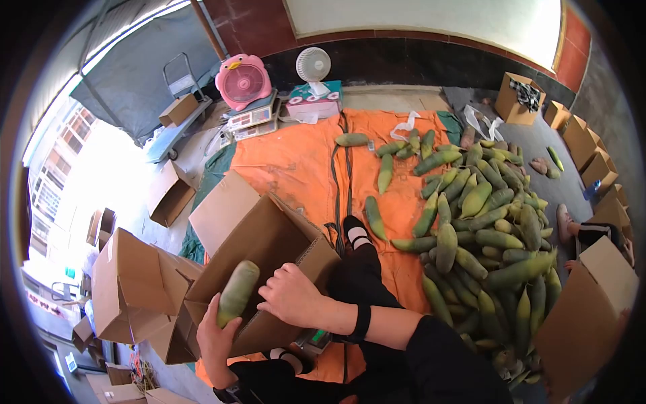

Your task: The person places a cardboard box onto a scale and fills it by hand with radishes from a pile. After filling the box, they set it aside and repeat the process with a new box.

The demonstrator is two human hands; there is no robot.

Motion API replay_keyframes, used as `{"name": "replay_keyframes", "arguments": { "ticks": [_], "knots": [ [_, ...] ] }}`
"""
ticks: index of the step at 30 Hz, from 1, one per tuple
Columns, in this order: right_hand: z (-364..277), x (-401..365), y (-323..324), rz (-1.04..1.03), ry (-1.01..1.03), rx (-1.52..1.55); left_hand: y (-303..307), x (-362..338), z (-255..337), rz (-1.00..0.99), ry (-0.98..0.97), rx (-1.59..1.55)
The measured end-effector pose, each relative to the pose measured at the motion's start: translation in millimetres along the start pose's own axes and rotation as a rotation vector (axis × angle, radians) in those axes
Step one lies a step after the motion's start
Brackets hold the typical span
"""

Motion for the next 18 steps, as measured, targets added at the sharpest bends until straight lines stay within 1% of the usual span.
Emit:
{"name": "replay_keyframes", "arguments": {
  "ticks": [1, 2, 3, 4, 5, 7, 9, 10, 11, 13, 15, 17, 18],
  "knots": [
    [-1, -2, -3, 0.011, 0.027, -0.003, -1, 2, 1, -0.012, -0.008, 0.005],
    [2, -3, -5, 0.014, 0.01, 0.003, -7, 4, 1, -0.105, -0.039, 0.04],
    [1, -7, -2, 0.089, 0.048, 0.048, -15, 5, 2, -0.205, -0.074, 0.072],
    [1, -12, 1, 0.162, 0.075, 0.091, -20, 7, 0, -0.237, -0.09, 0.07],
    [4, -16, -1, 0.16, 0.033, 0.094, -30, 8, -3, -0.311, -0.101, 0.026],
    [5, -19, 2, 0.192, 0.089, 0.128, -48, 11, -9, -0.426, -0.135, -0.026],
    [8, -24, 1, 0.238, 0.099, 0.142, -68, 11, -13, -0.55, -0.083, -0.255],
    [8, -27, 1, 0.242, 0.107, 0.107, -72, 12, -8, -0.584, -0.051, -0.277],
    [7, -29, 3, 0.246, 0.125, 0.073, -79, 13, -7, -0.615, -0.064, -0.278],
    [9, -29, 3, 0.268, 0.111, 0.074, -82, 13, -15, -0.629, -0.062, -0.236],
    [8, -27, 1, 0.29, 0.11, 0.089, -86, 12, -22, -0.643, -0.031, -0.258],
    [9, -29, 0, 0.268, 0.117, 0.086, -88, 11, -29, -0.691, -0.031, -0.164],
    [11, -28, 0, 0.25, 0.111, 0.128, -89, 11, -33, -0.659, -0.014, -0.196]
  ]
}}
Point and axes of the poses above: each hand's wrist, its own x-axis towards the middle knuckle, its own y-axis out of the back of the hand, z = x × y, the point moved 6 cm from there along x, towards the middle knuckle, and after that the axes turned 12 degrees about -y, right-handed, at the moved point
